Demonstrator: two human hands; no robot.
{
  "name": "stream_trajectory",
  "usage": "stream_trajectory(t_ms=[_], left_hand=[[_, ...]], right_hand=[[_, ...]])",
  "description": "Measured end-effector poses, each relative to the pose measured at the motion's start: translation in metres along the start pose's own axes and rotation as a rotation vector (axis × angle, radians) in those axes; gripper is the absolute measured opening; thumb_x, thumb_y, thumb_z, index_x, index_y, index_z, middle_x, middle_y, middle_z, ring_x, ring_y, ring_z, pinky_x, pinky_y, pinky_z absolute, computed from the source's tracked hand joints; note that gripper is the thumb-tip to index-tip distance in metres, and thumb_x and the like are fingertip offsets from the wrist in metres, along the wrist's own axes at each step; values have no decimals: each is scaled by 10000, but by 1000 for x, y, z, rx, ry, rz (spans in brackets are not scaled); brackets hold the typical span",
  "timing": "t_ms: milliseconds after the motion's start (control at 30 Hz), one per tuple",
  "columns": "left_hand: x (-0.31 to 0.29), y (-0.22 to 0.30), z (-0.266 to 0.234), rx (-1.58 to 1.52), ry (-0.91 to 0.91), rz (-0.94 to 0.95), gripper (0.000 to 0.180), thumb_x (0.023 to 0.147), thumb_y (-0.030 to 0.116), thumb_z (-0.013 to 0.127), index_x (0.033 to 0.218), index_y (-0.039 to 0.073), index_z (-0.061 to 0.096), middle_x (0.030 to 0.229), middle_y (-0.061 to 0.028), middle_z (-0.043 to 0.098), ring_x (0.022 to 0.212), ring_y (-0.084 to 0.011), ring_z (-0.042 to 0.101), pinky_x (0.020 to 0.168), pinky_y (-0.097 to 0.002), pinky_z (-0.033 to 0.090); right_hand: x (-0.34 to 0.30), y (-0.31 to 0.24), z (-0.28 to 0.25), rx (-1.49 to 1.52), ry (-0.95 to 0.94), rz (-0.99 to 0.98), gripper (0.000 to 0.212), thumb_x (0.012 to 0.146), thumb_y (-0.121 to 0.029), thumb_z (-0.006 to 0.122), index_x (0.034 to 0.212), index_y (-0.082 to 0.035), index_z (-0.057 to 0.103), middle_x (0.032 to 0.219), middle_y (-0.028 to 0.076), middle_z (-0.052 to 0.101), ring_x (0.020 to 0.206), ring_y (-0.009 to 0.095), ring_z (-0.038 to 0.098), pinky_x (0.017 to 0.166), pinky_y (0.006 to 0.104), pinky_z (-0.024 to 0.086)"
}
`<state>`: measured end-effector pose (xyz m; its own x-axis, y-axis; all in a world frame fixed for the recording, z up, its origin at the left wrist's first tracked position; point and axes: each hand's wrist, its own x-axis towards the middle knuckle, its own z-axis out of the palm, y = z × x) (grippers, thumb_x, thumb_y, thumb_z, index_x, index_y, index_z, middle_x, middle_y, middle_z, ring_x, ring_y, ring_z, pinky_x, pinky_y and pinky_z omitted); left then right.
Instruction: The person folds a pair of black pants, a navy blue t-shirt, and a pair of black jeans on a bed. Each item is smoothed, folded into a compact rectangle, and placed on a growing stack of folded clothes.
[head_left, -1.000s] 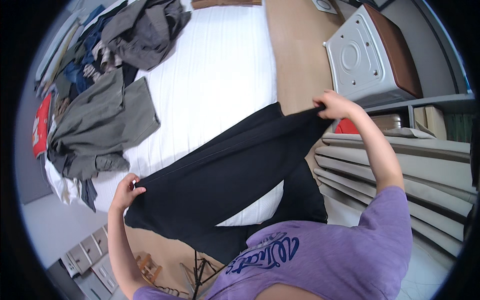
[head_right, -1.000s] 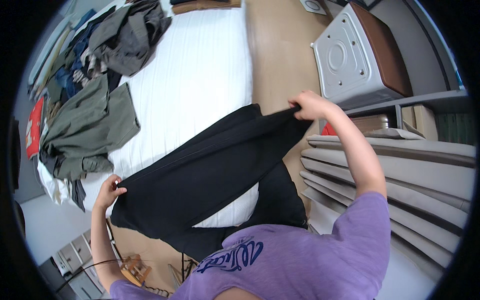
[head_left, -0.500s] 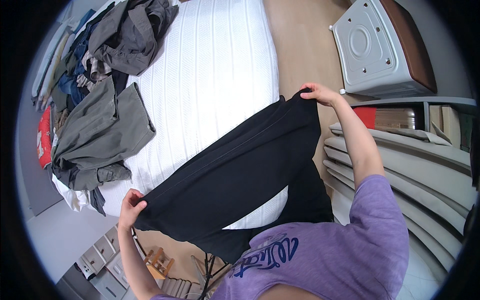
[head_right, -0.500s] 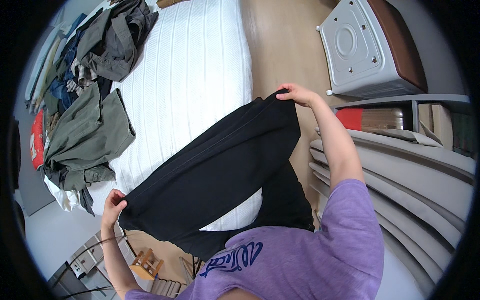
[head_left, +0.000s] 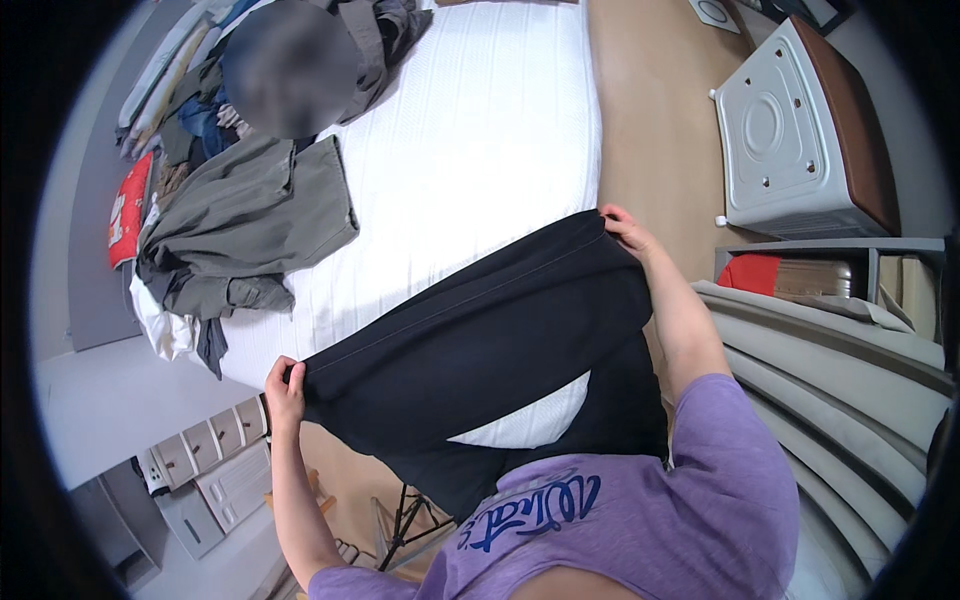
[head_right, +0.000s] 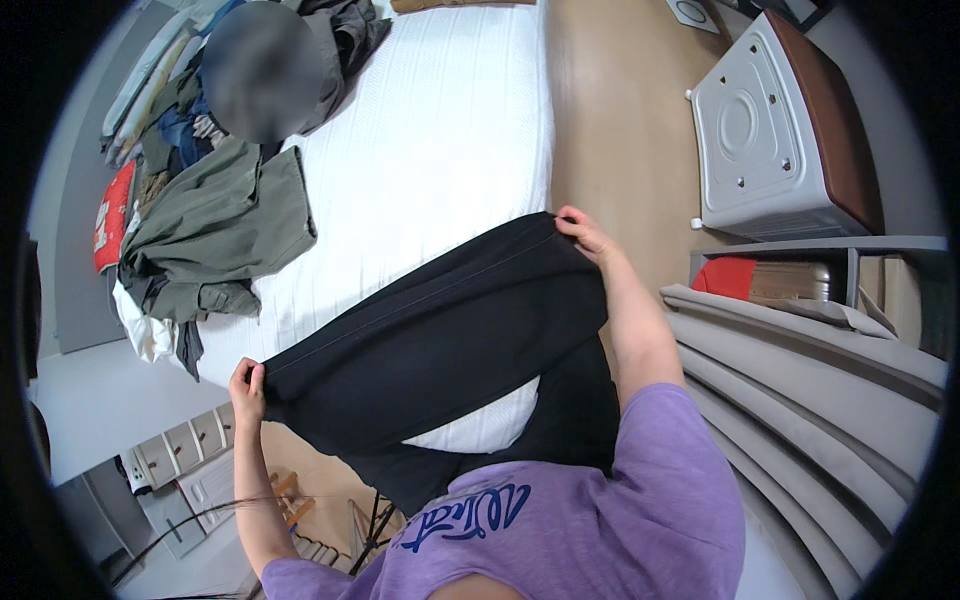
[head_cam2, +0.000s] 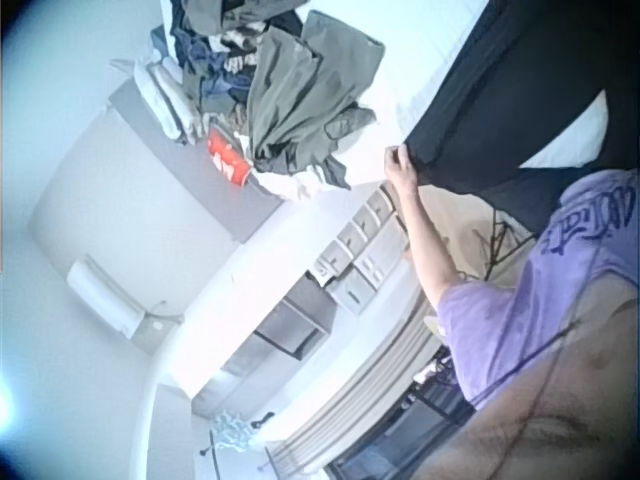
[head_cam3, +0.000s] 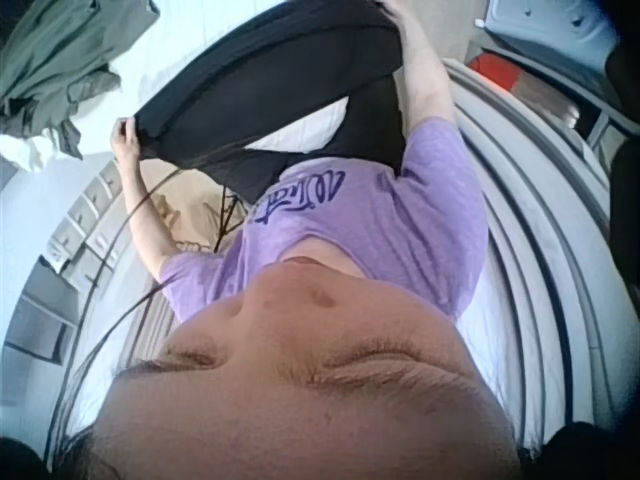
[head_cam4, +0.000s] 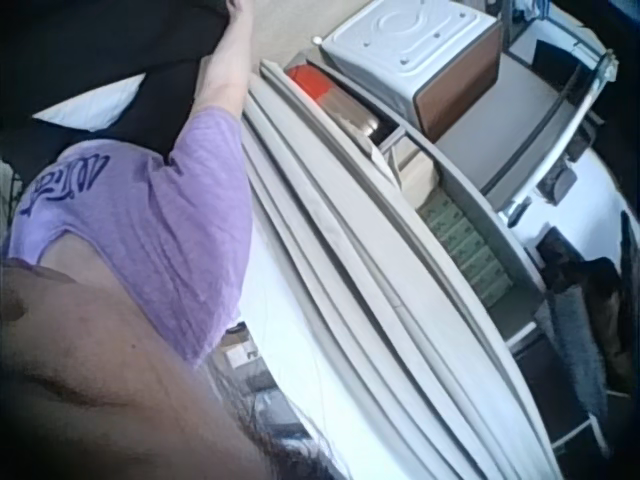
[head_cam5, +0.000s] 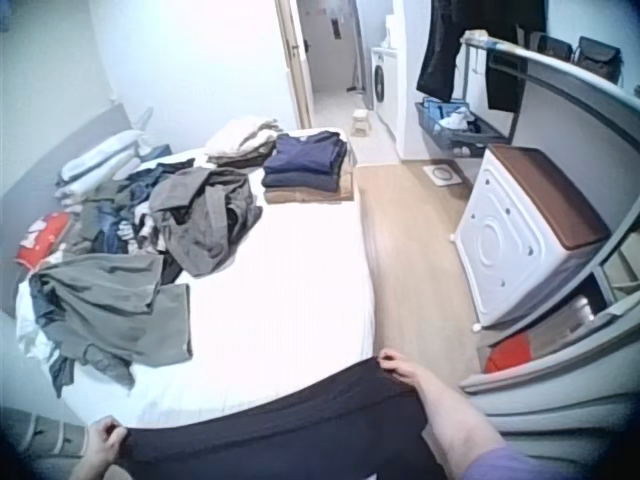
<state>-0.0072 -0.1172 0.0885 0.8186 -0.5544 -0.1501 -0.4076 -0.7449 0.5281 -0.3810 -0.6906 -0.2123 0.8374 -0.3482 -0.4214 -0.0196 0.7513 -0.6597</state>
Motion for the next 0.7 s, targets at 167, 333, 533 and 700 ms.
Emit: stream_trajectory(t_ms=[167, 333, 533, 700], left_hand=[[-63, 4, -46, -10, 151, 93, 217, 939, 126, 699, 825, 0, 564, 728, -2, 504, 717, -112, 463, 671, -281, 419], [-120, -11, -112, -176, 459, 229, 217, 978, 136, 695, 868, -6, 573, 802, -9, 536, 788, -117, 485, 748, -263, 421], [-162, -45, -163, -44, 926, 116, 348, 1063, 258, 643, 839, -2, 591, 732, -9, 510, 742, -111, 438, 679, -292, 412], [-196, -64, -253, 127, 1011, 135, 380, 1060, 303, 653, 855, -10, 585, 716, -44, 496, 721, -123, 445, 673, -291, 414]], right_hand=[[-66, -130, 21, -734, 387, -322, 185, 940, -201, 794, 951, -158, 614, 916, -78, 586, 908, 45, 538, 796, 230, 441], [-199, -306, 168, -1056, 151, -1141, 115, 986, -111, 707, 963, -84, 599, 954, 2, 581, 888, 111, 548, 831, 257, 455], [-274, -333, 348, -1479, -119, -879, 311, 872, -155, 788, 1145, -45, 685, 1012, 10, 613, 946, 114, 572, 854, 271, 451], [-285, -342, 417, -1517, -175, -909, 247, 911, -241, 797, 953, -55, 640, 835, -22, 584, 816, 78, 559, 731, 232, 435]])
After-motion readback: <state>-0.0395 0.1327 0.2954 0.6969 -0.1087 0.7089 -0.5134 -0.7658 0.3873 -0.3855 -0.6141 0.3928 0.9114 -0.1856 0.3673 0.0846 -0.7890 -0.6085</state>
